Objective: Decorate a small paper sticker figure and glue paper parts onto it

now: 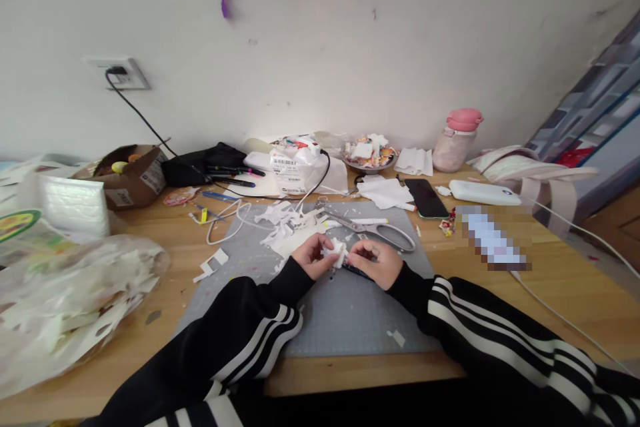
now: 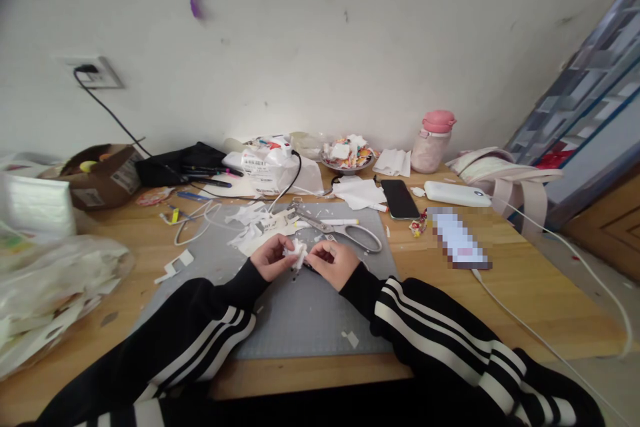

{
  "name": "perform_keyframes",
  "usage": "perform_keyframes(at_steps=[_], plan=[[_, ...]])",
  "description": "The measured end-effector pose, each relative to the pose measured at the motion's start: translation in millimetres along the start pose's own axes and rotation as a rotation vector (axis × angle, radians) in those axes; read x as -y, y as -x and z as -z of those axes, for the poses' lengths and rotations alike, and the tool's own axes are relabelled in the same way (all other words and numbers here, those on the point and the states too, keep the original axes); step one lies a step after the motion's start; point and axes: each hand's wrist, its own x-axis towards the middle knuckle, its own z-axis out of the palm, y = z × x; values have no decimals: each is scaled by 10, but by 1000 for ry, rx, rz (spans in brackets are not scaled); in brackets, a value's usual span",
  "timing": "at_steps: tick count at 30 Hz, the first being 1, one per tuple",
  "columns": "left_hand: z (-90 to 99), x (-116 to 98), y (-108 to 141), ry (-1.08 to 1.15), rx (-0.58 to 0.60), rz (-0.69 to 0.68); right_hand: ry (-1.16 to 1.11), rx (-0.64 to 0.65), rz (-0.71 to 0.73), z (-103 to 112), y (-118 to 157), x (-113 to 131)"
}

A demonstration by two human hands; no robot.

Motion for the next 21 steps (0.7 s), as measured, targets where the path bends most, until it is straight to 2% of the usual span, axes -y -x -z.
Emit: perform_keyframes(at_steps=[5,12,21], plan=[[8,68,-32,-27,-9,5,-6,7,-26,-3,3,31],[64,42,-23,-43,34,-9,-8,9,-38,-3,8,50],[64,60,-32,-74,33,-16,-11,15,-34,-2,5,60]])
